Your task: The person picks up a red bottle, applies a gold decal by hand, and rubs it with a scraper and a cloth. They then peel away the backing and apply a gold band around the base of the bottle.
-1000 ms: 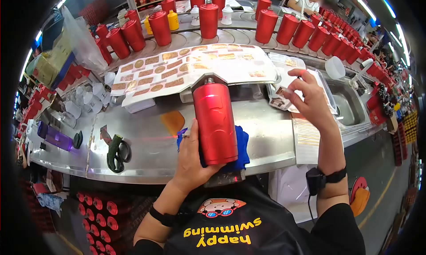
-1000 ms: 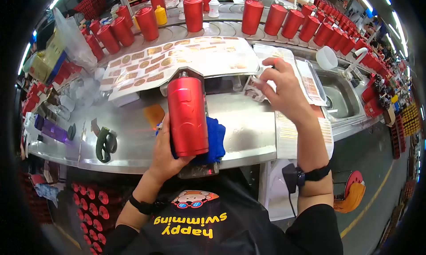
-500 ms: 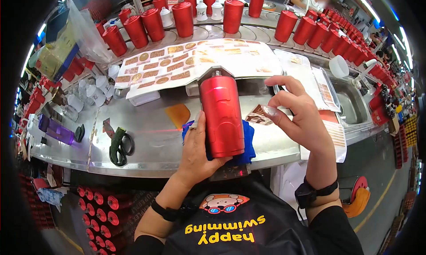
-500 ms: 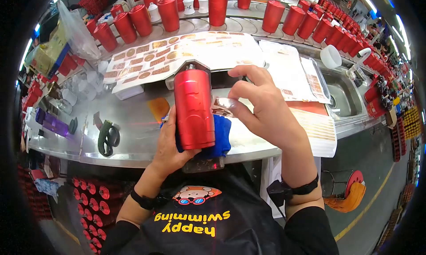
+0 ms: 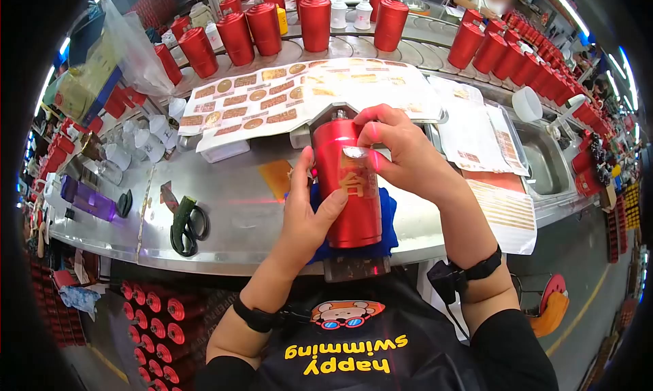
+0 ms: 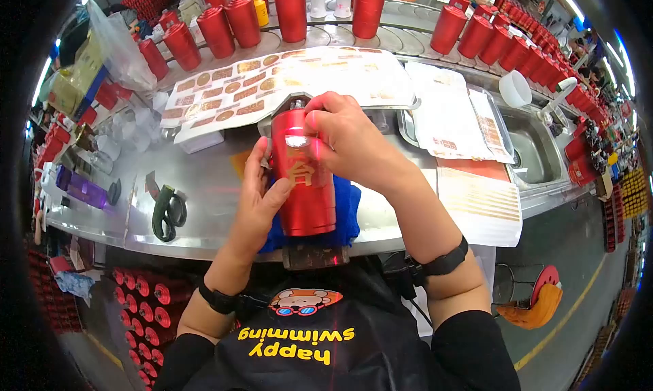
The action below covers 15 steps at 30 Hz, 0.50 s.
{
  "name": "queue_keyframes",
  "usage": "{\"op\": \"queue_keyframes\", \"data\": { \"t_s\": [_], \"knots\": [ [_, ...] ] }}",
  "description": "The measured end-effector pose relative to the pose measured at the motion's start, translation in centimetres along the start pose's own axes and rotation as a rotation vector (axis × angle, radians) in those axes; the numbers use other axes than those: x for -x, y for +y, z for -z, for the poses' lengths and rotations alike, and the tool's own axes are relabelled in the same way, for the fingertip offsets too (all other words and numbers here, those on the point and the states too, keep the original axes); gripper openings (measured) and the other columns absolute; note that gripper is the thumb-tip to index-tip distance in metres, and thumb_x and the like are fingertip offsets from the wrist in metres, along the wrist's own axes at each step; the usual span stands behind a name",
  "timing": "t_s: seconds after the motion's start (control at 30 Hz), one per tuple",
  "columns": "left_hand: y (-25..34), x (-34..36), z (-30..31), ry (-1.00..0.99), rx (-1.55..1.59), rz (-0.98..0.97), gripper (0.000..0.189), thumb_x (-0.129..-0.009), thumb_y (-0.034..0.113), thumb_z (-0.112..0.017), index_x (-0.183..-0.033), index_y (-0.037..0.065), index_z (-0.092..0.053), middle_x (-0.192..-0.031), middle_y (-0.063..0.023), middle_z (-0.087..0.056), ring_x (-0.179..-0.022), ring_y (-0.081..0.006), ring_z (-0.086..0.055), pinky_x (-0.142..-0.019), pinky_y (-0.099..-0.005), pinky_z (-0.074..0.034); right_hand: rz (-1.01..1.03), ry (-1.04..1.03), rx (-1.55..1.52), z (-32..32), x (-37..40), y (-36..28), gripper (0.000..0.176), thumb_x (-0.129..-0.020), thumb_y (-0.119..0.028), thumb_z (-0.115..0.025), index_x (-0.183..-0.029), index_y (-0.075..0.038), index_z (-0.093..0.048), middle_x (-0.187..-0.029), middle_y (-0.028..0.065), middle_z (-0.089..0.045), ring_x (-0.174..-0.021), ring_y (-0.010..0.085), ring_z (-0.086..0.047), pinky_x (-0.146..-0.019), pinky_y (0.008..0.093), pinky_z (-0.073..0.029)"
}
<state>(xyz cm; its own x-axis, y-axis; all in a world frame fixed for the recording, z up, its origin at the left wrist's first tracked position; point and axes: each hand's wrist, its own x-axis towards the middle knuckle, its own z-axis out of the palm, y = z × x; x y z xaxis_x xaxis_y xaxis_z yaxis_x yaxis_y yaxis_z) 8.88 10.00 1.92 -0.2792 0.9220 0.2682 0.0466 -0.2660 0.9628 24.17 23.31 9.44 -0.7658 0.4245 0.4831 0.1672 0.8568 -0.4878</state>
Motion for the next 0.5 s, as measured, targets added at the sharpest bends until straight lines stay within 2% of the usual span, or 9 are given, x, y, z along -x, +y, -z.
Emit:
{"op": "queue_keyframes", "data": {
  "t_s": [0.13, 0.23, 0.33, 0.5],
  "knots": [
    [-0.7, -1.0, -0.9, 0.072, -0.026, 0.014, 0.086, -0.090, 0.032, -0.068, -0.147, -0.008, -0.018, -0.145, -0.0218, -0.034, -0.133, -0.0275, -0.037, -0.111, -0.0377, -0.029, -0.042, 0.015, -0.029, -0.3, -0.6, 0.5, 0.017, -0.076, 0.006, -0.066, -0.087, -0.004, -0.057, -0.113, 0.0119, -0.056, -0.106, 0.0305, -0.055, -0.091, 0.0375, -0.047],
    [-0.2, -1.4, -1.5, 0.076, 0.074, 0.046, 0.085, -0.090, 0.030, -0.068, -0.147, -0.008, -0.018, -0.143, -0.0214, -0.035, -0.130, -0.0265, -0.040, -0.109, -0.0374, -0.034, -0.052, 0.015, -0.052, -0.5, -0.8, 1.0, 0.017, -0.076, 0.006, -0.066, -0.087, -0.003, -0.056, -0.111, 0.0123, -0.057, -0.104, 0.0304, -0.056, -0.090, 0.0370, -0.048],
    [-1.0, -1.7, -1.0, 0.058, -0.064, 0.038, 0.084, -0.089, 0.029, -0.068, -0.146, -0.008, -0.018, -0.140, -0.0204, -0.037, -0.128, -0.0253, -0.043, -0.106, -0.0365, -0.037, -0.047, 0.023, -0.085, -0.9, -1.1, 1.3, 0.017, -0.076, 0.004, -0.068, -0.086, -0.003, -0.056, -0.109, 0.0128, -0.057, -0.102, 0.0302, -0.057, -0.088, 0.0366, -0.048],
    [-0.3, -1.8, -1.3, 0.029, 0.043, 0.075, 0.085, -0.089, 0.027, -0.069, -0.147, -0.006, -0.016, -0.139, -0.0189, -0.037, -0.126, -0.0241, -0.043, -0.105, -0.0354, -0.038, -0.061, 0.024, -0.130, -1.0, -1.2, 2.1, 0.016, -0.078, 0.000, -0.070, -0.084, -0.003, -0.055, -0.108, 0.0131, -0.057, -0.100, 0.0293, -0.058, -0.086, 0.0363, -0.049]
  ]
}}
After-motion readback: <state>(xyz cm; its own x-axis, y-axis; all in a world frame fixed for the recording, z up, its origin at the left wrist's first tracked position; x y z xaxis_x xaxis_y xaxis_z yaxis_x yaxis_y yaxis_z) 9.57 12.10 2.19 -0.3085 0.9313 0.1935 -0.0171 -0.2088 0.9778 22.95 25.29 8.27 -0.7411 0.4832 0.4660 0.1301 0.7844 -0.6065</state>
